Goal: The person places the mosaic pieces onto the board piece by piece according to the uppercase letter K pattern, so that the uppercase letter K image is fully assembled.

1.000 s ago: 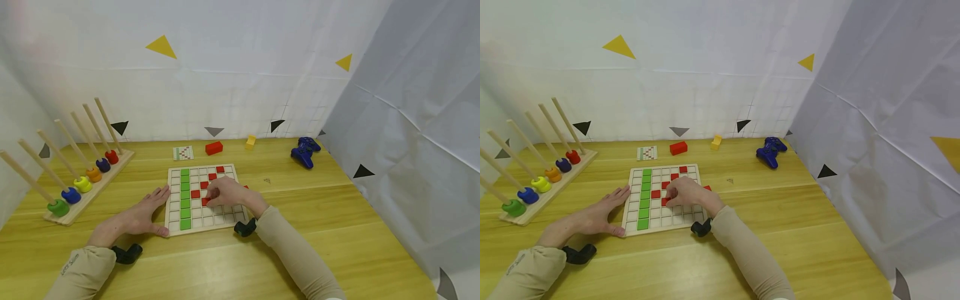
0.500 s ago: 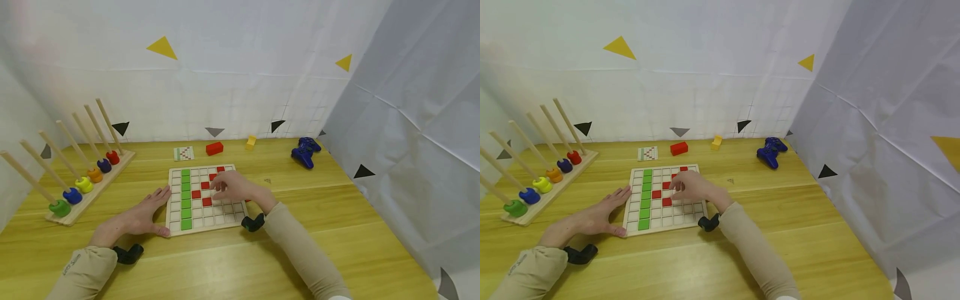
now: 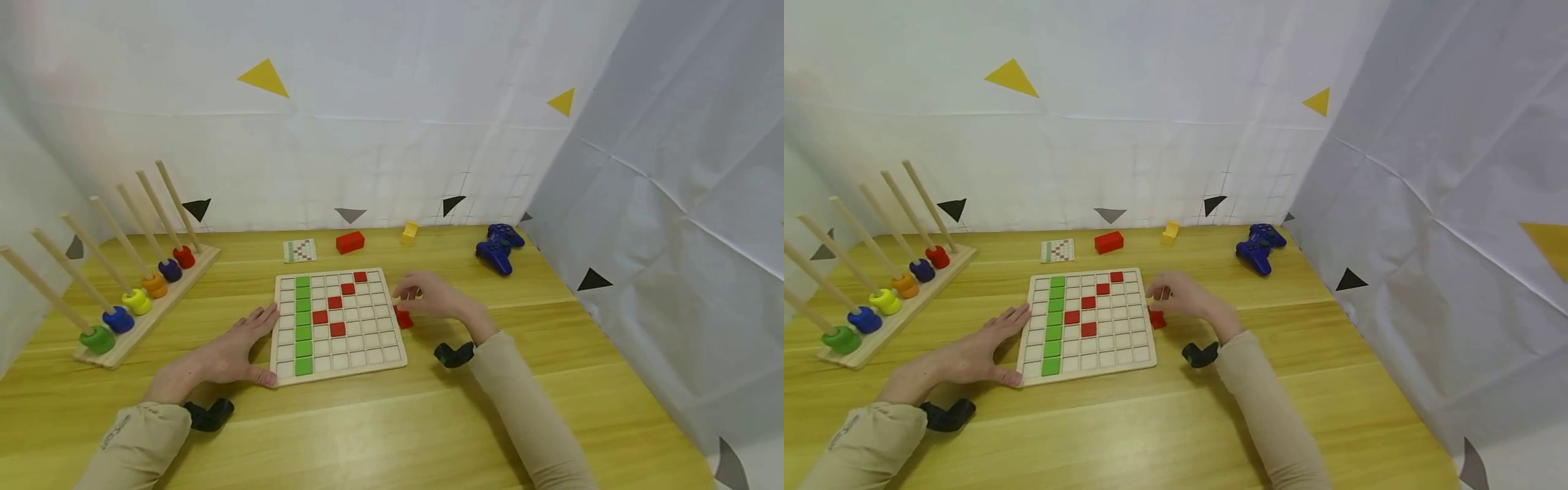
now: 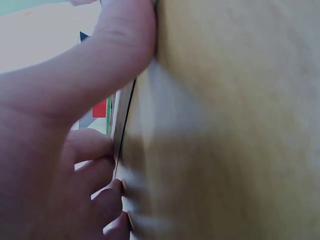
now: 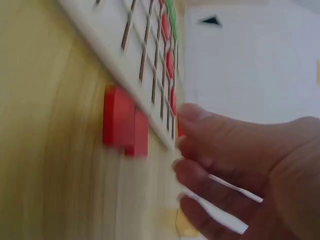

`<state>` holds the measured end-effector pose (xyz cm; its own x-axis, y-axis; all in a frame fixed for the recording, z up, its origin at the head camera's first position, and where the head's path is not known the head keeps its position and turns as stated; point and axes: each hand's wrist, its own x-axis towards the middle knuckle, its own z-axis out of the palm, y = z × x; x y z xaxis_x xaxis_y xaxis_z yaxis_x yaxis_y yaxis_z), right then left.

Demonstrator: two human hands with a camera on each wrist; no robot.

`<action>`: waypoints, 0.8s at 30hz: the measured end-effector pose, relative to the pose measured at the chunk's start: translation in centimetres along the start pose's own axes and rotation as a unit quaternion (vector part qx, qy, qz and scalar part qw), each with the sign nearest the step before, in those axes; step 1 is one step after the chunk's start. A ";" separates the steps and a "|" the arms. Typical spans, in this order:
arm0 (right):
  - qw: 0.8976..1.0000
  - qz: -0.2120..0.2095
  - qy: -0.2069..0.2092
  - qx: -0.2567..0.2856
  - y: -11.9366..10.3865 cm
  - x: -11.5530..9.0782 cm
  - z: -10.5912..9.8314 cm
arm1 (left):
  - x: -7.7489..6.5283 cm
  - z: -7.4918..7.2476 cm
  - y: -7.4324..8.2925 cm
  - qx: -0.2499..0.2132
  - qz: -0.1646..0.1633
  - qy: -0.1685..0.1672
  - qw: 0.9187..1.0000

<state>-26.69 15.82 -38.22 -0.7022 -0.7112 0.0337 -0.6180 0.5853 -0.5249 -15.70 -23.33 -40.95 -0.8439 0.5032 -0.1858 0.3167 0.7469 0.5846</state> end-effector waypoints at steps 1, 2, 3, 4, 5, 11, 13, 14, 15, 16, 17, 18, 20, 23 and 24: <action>1.000 -0.002 0.005 -0.003 0.4 -0.3 -0.1 | 0.0 0.0 0.0 0.001 0.001 0.000 1.000; 1.000 -0.001 0.008 -0.006 0.7 -0.4 -0.2 | 0.0 0.1 -0.1 0.000 0.001 0.001 1.000; 1.000 0.002 0.009 -0.009 0.9 -0.6 -0.3 | 0.0 0.1 -0.1 0.000 0.002 0.001 1.000; 1.000 0.004 0.010 -0.012 1.1 -0.7 -0.3 | 0.0 0.1 -0.1 0.001 0.002 0.001 1.000; 1.000 0.007 0.009 -0.016 1.2 -0.7 -0.4 | 0.0 0.2 -0.1 0.001 0.002 0.002 1.000; 0.997 0.038 -0.042 -0.047 1.5 -0.5 0.1 | 0.0 0.2 -0.2 -0.002 0.001 0.001 1.000; 0.996 0.047 -0.053 -0.051 1.6 -0.4 0.3 | 0.0 0.2 -0.1 -0.003 0.000 0.000 1.000; 0.996 0.050 -0.054 -0.054 1.6 -0.3 0.4 | 0.0 0.2 -0.1 -0.002 0.000 0.001 1.000; 0.996 0.051 -0.052 -0.057 1.6 -0.3 0.4 | 0.0 0.1 -0.1 -0.003 0.001 0.001 1.000; 0.996 0.054 -0.049 -0.057 1.6 -0.2 0.5 | 0.0 0.1 0.0 -0.002 0.001 0.001 1.000; 0.996 0.057 -0.046 -0.057 1.6 -0.2 0.5 | 0.0 0.1 0.0 -0.003 0.001 0.001 1.000; 0.996 0.058 -0.043 -0.058 1.7 -0.1 0.6 | 0.0 0.0 0.1 -0.003 0.001 0.001 1.000; 0.996 0.060 -0.037 -0.059 1.7 -0.1 0.7 | -0.1 0.0 0.2 -0.003 0.002 0.001 1.000; 0.996 0.063 -0.030 -0.059 1.9 0.0 0.8 | -0.1 -0.1 0.3 -0.004 0.002 0.000 1.000; 0.996 0.066 -0.028 -0.057 1.9 0.0 0.8 | -0.1 -0.1 0.3 -0.003 0.002 0.000 1.000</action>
<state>-27.56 16.61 -39.93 -0.7604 -0.6447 -0.0784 -0.5608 0.7127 -0.4215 -15.61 -23.18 -40.68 -0.8427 0.5060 -0.1840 0.3170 0.7425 0.5900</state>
